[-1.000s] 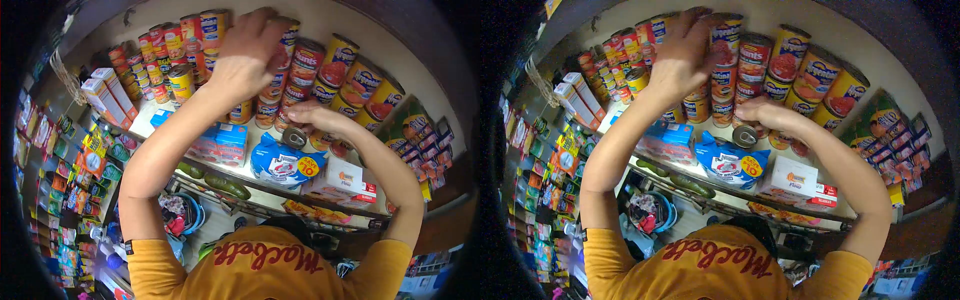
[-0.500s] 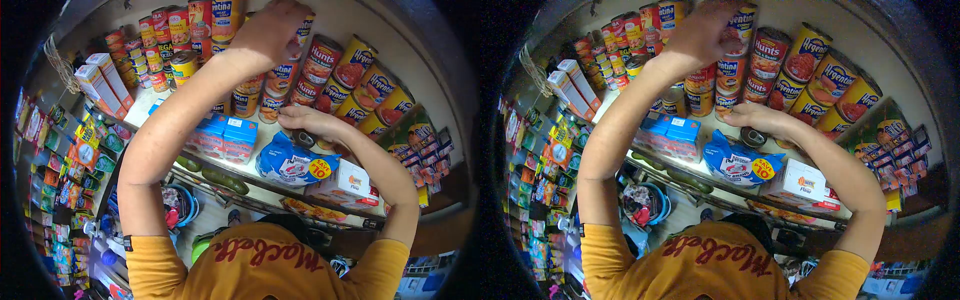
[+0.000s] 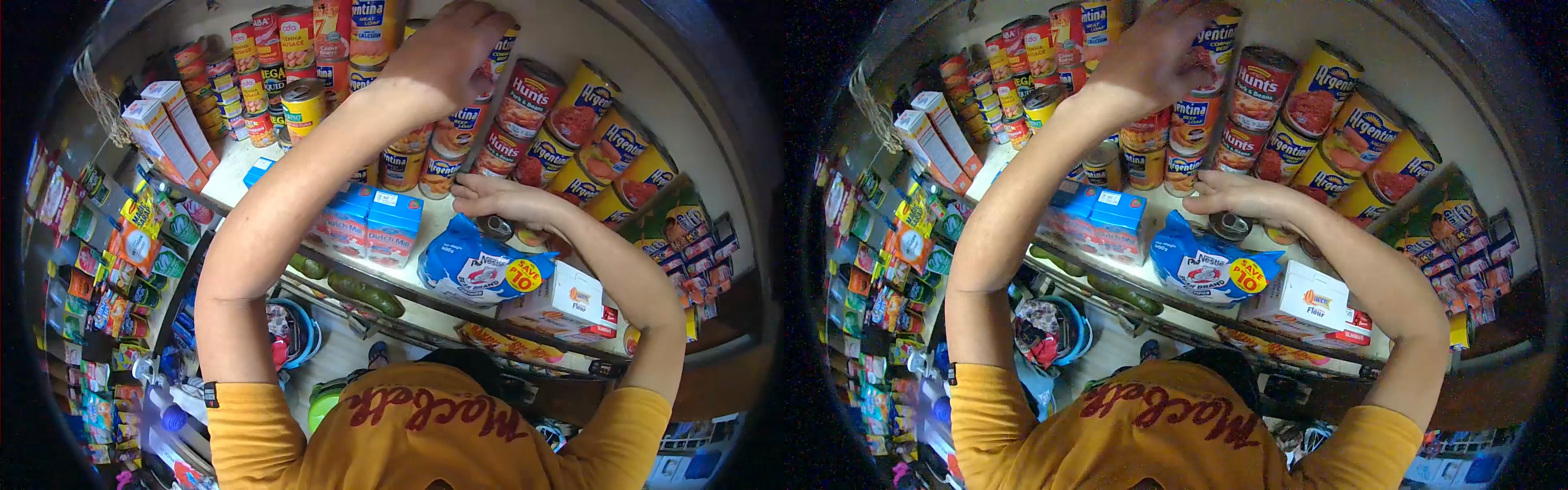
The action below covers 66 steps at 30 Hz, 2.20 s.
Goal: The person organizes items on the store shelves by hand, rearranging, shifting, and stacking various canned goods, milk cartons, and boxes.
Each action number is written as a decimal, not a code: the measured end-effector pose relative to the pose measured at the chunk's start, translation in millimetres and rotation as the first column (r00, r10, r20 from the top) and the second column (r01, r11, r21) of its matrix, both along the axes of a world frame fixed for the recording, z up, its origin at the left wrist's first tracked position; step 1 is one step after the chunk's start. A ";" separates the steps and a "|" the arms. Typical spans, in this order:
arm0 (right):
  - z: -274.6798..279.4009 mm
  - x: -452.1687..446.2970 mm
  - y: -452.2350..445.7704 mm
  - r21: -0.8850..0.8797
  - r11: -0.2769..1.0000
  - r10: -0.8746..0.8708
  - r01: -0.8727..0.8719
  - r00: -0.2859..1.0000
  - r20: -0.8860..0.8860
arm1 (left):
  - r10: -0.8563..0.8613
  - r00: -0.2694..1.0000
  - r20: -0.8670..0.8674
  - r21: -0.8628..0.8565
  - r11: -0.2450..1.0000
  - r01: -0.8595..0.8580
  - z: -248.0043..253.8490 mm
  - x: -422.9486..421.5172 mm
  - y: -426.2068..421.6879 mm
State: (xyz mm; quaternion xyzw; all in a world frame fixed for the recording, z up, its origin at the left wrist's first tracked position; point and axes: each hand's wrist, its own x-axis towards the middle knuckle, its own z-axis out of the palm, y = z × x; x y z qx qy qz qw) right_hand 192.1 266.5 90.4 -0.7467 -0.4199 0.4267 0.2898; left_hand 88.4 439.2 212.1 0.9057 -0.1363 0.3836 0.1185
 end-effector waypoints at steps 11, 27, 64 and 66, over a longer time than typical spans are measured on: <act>40.2 -21.8 -48.7 -0.128 0.962 -0.257 0.240 0.956 -0.138 | 0.175 0.977 0.122 0.195 0.961 -0.196 -5.2 1.6 -10.6; 17.4 -31.9 -55.5 0.039 0.957 -0.245 0.287 0.874 -0.421 | 0.019 0.990 0.141 0.438 0.895 -0.080 -14.3 30.1 -21.0; 100.5 -40.8 -97.4 0.387 0.920 -0.162 0.065 0.961 0.223 | 0.023 0.969 0.245 0.106 0.993 -0.050 5.0 12.8 9.5; 106.1 -46.6 -107.9 0.425 0.897 -0.237 0.124 0.945 0.225 | -0.037 0.973 0.227 0.074 0.997 0.021 4.1 17.8 12.4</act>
